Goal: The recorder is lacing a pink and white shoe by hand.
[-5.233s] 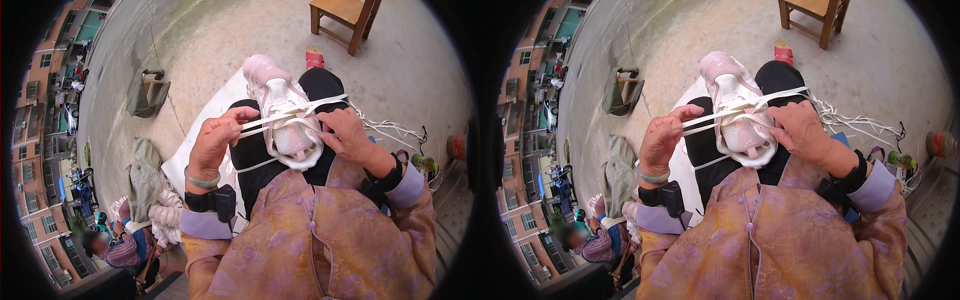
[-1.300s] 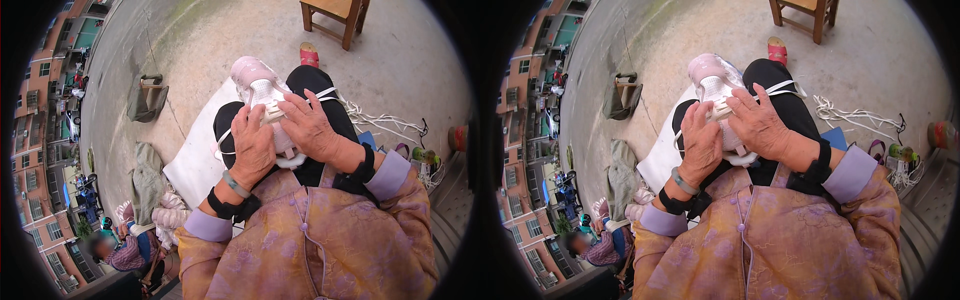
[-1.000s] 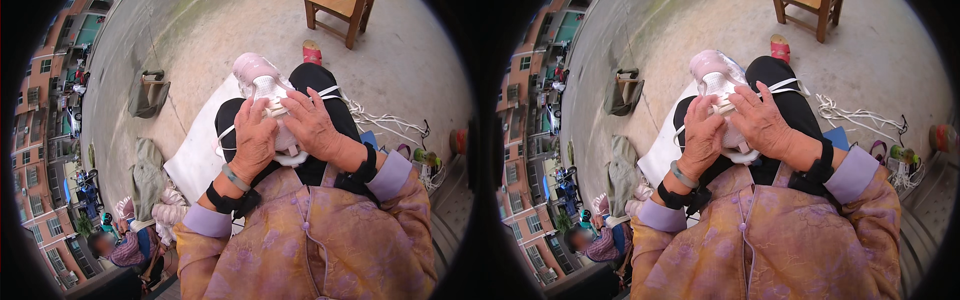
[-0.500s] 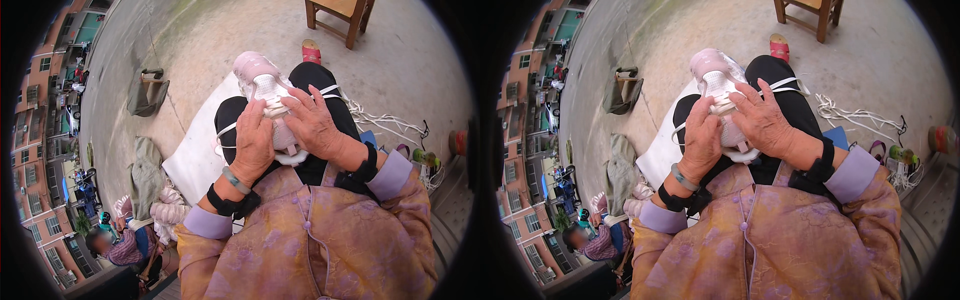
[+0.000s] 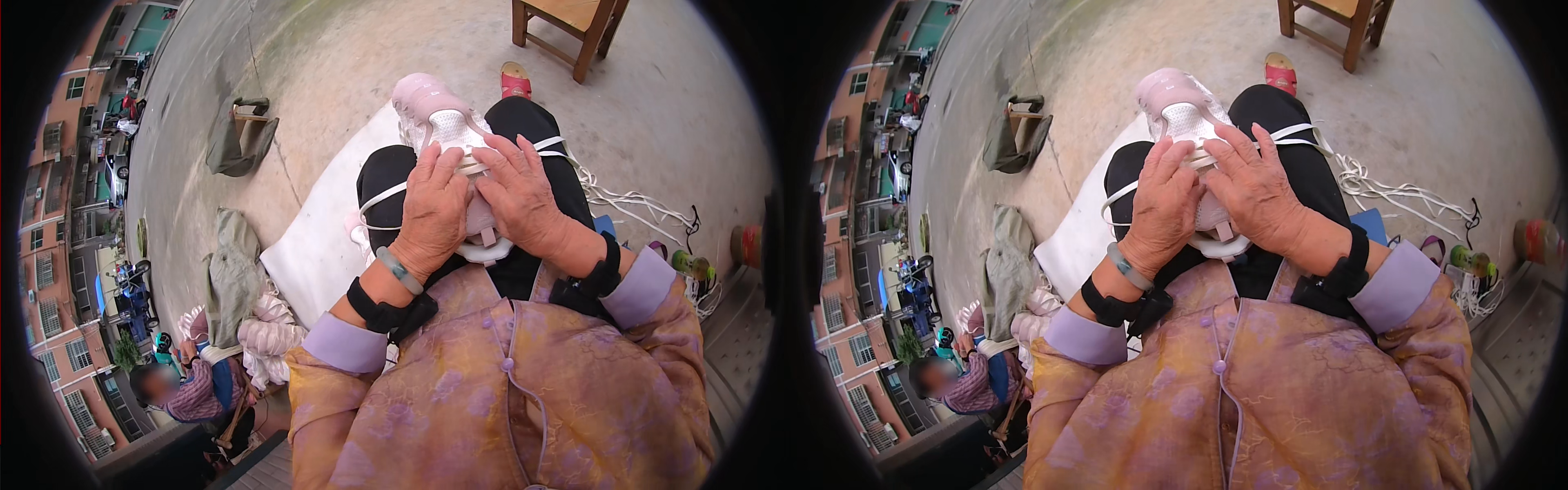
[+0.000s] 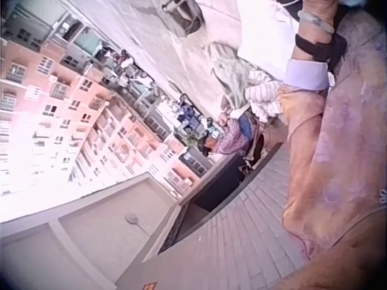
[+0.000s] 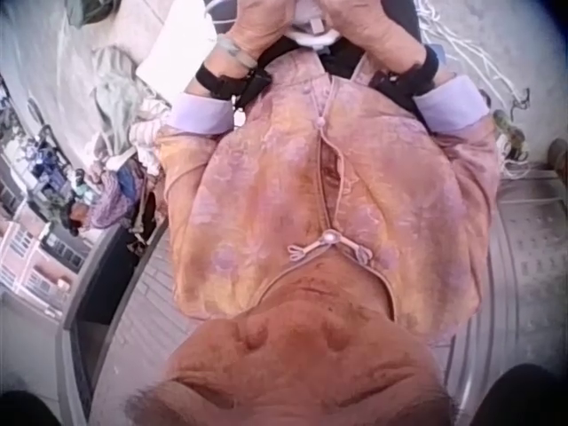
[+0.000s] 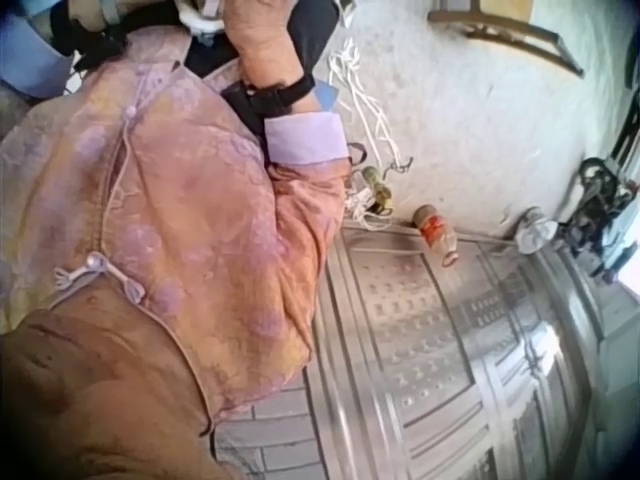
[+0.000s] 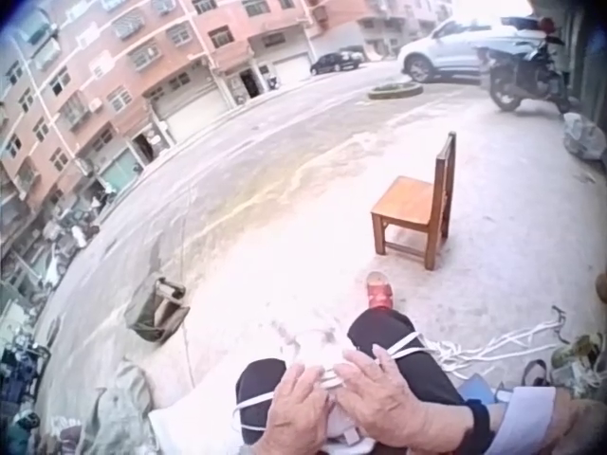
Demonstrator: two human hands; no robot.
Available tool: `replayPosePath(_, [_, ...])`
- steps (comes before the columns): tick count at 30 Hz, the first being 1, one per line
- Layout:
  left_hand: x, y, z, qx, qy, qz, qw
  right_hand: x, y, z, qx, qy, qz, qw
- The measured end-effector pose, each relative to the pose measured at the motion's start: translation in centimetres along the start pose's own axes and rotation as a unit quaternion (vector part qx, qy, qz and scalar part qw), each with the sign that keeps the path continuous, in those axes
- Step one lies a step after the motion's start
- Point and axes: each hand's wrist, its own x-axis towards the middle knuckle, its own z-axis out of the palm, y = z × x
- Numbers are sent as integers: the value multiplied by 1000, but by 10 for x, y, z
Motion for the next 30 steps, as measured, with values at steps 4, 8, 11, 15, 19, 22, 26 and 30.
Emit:
replayPosePath(4, [-3,3,-12,-63,-20,-22,998,-2,1,-2,-2,-12,0,1000])
replayPosePath(8, [-9,-1,-10,-71,-15,-15,997,-2,0,0,9,-4,3,1000])
replayPosePath(11, [-9,5,-3,-36,14,-22,999,-2,-1,2,14,0,10,1000])
replayPosePath(15, [-8,8,2,-21,28,-24,999,-4,-1,7,19,5,36,999])
replayPosePath(19, [-10,6,4,-20,42,-22,999,-3,-1,10,28,-14,46,998])
replayPosePath(22, [-12,5,4,-49,50,-29,997,-4,-1,12,25,-10,41,999])
replayPosePath(26, [-13,5,0,-78,60,-41,994,-4,-2,11,27,-16,31,999])
replayPosePath(30, [-13,15,-13,-13,22,-37,999,1,-8,-4,-12,-11,18,1000])
